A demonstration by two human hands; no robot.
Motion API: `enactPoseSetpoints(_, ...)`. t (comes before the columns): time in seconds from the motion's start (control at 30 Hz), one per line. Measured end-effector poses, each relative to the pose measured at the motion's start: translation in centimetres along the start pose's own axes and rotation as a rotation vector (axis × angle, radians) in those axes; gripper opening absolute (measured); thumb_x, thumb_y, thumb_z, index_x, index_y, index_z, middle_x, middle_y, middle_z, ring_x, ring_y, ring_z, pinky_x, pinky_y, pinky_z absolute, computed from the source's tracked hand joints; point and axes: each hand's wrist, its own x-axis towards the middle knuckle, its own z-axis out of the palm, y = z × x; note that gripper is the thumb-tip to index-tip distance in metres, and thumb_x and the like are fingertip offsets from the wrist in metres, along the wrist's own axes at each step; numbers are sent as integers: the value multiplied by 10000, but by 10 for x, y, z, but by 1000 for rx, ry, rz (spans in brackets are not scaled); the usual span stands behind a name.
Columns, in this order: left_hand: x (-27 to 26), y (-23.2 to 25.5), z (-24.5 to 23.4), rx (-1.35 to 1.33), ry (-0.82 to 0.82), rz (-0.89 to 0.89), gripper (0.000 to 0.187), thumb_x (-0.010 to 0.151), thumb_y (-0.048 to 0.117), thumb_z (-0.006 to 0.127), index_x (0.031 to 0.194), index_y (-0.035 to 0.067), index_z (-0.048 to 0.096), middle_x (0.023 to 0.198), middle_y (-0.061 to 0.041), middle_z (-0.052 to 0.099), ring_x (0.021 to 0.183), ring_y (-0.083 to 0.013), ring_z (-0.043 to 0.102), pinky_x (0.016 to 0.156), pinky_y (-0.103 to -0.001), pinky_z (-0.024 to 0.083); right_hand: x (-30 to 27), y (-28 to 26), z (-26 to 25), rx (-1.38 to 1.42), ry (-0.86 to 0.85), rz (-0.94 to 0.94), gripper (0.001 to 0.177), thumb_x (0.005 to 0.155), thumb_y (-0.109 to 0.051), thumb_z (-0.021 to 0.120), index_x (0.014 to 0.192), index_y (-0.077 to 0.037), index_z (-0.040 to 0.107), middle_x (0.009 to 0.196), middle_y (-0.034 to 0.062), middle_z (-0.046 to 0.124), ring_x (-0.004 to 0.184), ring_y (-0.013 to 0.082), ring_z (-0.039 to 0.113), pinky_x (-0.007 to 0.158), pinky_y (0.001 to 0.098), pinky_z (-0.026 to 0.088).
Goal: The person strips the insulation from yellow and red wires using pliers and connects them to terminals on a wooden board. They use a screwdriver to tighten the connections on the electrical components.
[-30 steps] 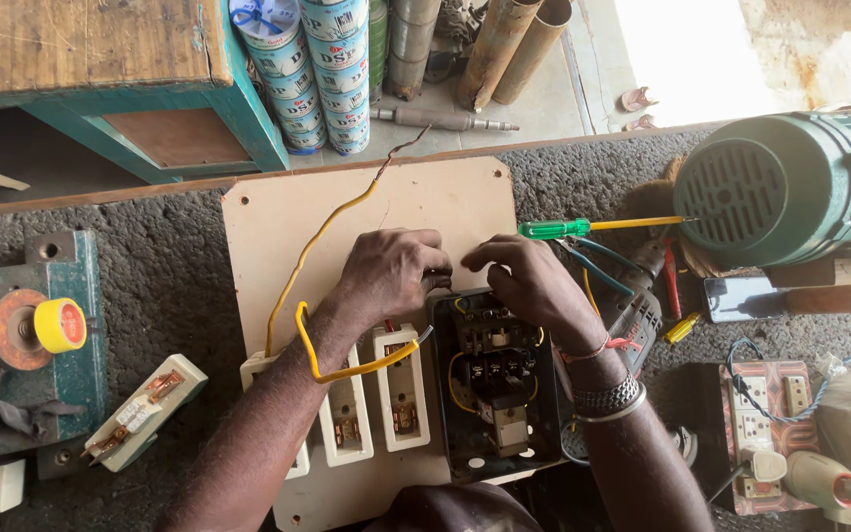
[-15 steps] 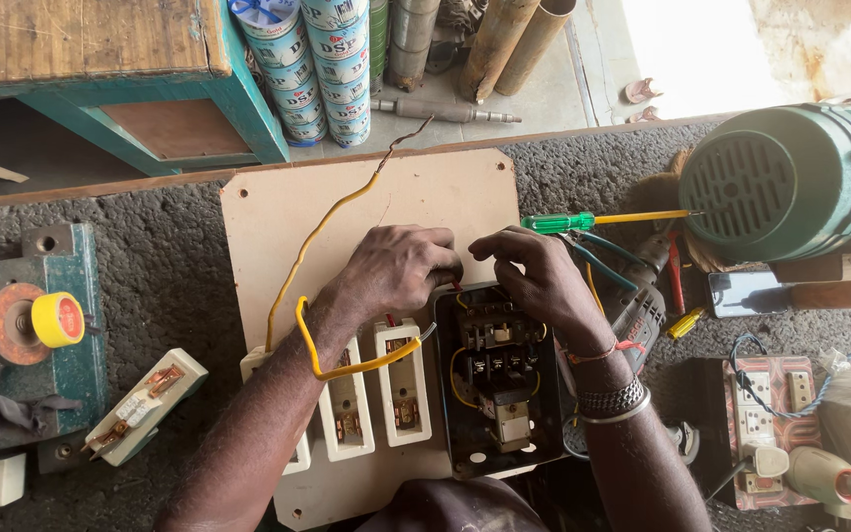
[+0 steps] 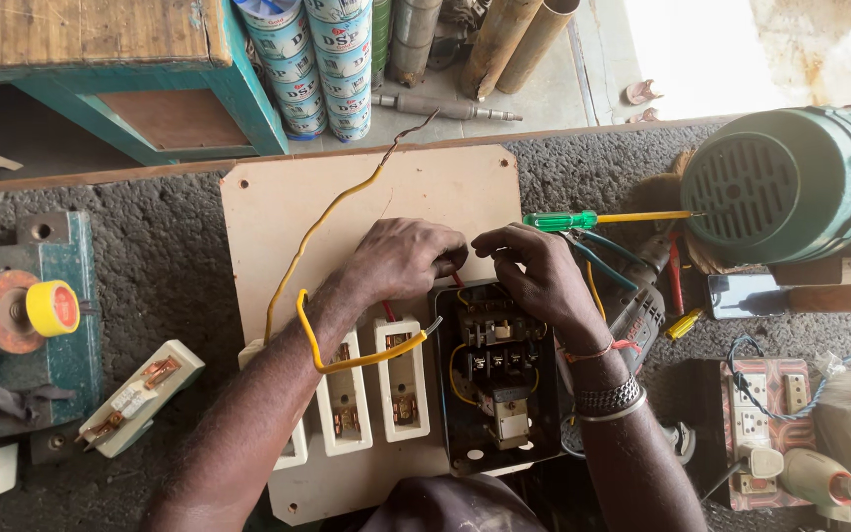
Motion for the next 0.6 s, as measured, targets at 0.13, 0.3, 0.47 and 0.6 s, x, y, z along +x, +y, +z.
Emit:
enactPoseSetpoints(0.13,3,-4,3,-60,-30,-51,269,825,214,738,1093,237,743,1043,15,769,974,-215,725,910,-421,550,-1,0,-1,12,-23,-53,249,848,22,607,1057,-28,734,982,93,746,875,173,744,771,299,592)
enactPoseSetpoints(0.3,1,-1,1,17,-41,-72,199,891,287,746,1081,229,754,1060,9,764,995,-222,716,913,-421,549,3,-3,-1,-243,-130,-117,202,799,-55,631,945,-71,769,915,103,720,829,272,721,758,385,565)
enactPoseSetpoints(0.47,0,2,-3,13,-30,9,238,800,245,775,1037,241,771,1057,39,770,977,-199,725,902,-398,554,6,-3,-1,-295,-197,-230,228,790,-103,591,930,-101,771,939,95,713,964,309,669,872,432,527)
enactPoseSetpoints(0.6,-4,1,-6,-68,-98,-69,213,853,305,776,1050,223,771,1028,12,777,1003,-203,730,931,-404,548,5,-1,1,-304,-207,-227,219,793,-107,594,927,-104,767,957,85,718,987,299,666,894,424,521)
